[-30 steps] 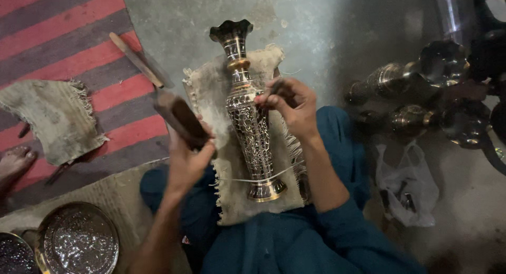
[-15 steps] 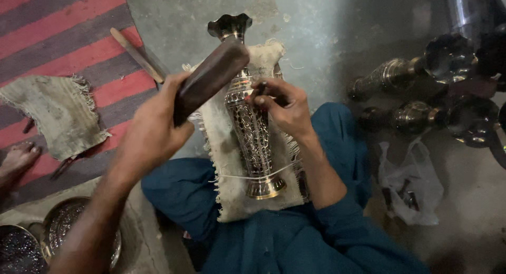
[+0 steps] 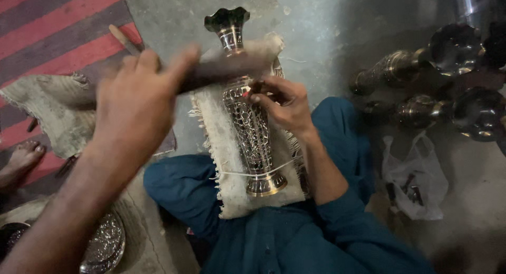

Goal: The person uses a hammer and a small metal punch to engrave a decorative pattern on a silver-colored metal vase. The vase is held steady on a cloth pad on the lap while the person repeatedly taps the punch to create small indentations in the metal surface.

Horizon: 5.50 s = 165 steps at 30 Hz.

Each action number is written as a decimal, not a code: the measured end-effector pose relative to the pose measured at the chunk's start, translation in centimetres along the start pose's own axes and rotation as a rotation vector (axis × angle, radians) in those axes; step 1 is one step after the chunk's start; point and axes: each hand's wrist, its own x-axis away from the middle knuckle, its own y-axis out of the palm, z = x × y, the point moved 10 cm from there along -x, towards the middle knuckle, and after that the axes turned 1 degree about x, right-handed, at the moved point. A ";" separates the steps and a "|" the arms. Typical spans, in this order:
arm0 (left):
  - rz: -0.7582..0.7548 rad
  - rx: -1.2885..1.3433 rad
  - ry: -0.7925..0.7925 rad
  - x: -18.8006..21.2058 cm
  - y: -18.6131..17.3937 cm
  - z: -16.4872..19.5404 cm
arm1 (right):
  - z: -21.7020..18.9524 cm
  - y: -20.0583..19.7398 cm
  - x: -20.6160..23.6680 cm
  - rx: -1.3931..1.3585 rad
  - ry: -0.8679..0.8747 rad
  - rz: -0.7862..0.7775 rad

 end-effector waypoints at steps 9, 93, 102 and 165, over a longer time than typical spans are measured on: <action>-0.027 0.291 -0.042 0.7 0.3 -1.3 | 0.4 -0.3 0.5 -0.087 0.065 0.119; -0.051 0.598 -0.099 2.6 5.6 -0.7 | -0.3 -0.4 1.3 -0.167 0.121 0.095; -0.158 0.299 0.014 -0.3 1.8 0.8 | -0.7 0.1 1.0 -0.078 0.090 0.060; -0.033 0.373 0.024 -0.6 1.0 0.7 | -1.9 0.5 0.0 -0.091 0.047 0.062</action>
